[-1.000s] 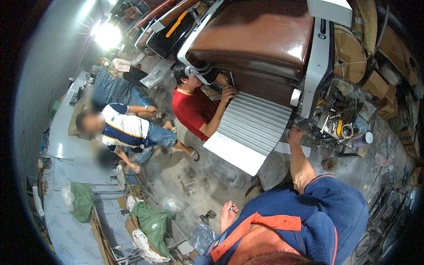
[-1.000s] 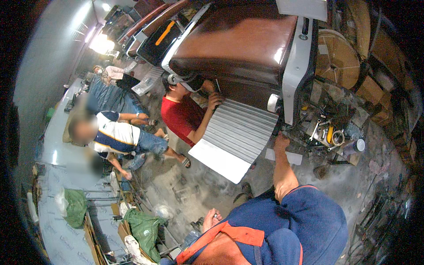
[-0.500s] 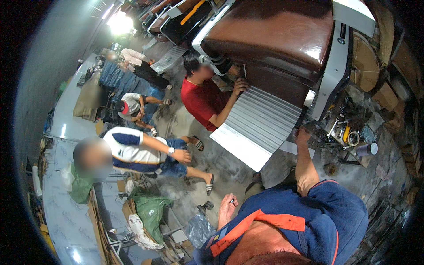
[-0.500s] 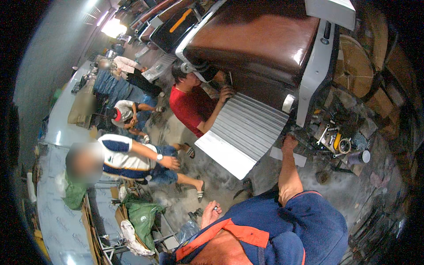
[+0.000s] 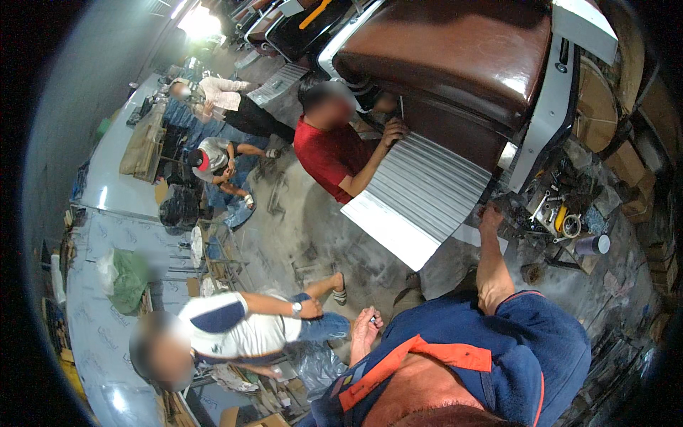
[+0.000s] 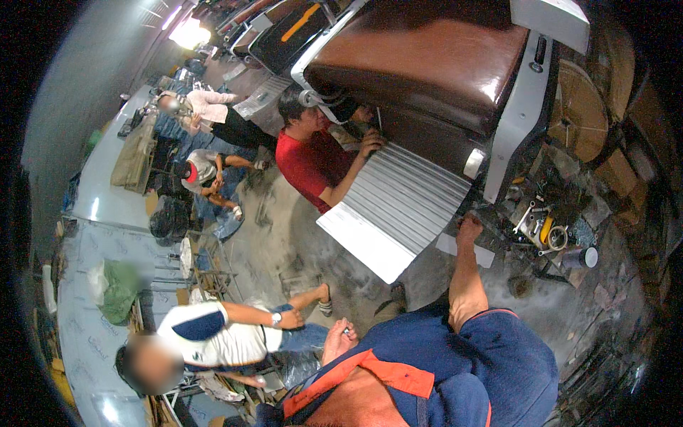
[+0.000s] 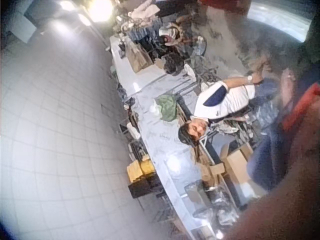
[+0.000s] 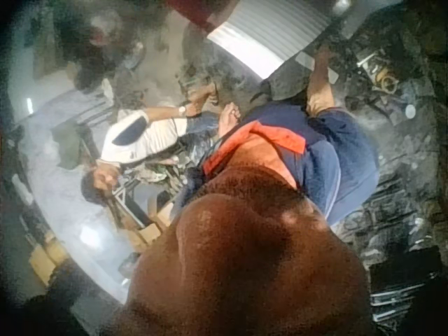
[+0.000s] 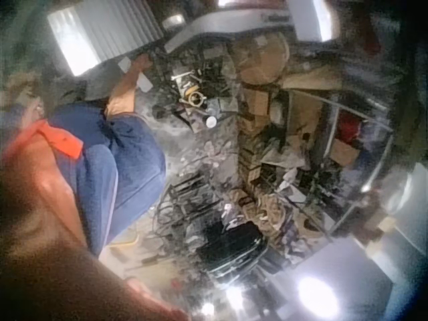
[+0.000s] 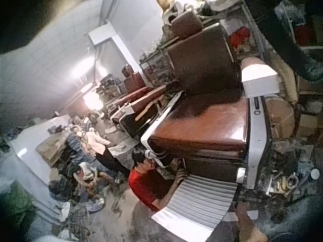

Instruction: The person uses a cordless drill to fasten screws into a metal step plate attached to a three-wheeled vehicle. They position the plate, align screws, and drive them in while another person assists by holding the plate.

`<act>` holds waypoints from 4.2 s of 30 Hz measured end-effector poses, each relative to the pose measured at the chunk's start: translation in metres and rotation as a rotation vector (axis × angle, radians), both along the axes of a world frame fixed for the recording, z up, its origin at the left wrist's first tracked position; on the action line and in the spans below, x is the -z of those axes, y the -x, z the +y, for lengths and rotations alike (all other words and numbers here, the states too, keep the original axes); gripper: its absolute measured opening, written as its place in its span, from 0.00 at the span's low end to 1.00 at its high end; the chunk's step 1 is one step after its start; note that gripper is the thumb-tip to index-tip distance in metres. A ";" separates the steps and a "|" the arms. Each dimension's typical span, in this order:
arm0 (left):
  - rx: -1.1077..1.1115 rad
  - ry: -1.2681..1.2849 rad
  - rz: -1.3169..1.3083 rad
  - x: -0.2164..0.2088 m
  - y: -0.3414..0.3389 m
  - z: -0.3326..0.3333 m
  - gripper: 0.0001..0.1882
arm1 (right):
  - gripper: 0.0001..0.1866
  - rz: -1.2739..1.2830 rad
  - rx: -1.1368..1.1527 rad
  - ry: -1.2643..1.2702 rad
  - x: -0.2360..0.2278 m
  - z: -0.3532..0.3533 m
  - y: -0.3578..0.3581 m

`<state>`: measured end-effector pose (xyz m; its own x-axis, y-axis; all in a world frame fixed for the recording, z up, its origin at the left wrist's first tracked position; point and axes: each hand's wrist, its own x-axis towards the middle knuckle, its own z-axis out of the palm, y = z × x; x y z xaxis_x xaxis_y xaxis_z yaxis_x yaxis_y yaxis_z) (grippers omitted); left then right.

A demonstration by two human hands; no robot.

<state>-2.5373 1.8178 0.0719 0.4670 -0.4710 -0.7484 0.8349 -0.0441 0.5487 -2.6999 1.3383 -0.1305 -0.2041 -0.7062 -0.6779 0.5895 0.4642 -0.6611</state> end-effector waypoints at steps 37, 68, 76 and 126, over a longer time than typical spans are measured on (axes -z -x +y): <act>-0.018 -0.017 -0.098 -0.023 0.044 0.012 0.06 | 0.37 1.774 -1.578 0.247 0.096 -0.045 0.040; -0.160 -0.015 0.170 0.006 0.042 0.036 0.12 | 0.07 0.125 -1.859 0.384 -0.185 0.365 -0.059; -0.145 -0.080 0.153 0.110 -0.064 0.203 0.13 | 0.08 0.503 -1.913 0.321 -0.076 0.417 -0.074; 1.122 -0.038 -1.537 0.154 -0.072 0.117 0.28 | 0.11 1.049 -0.665 -0.082 0.044 0.495 0.015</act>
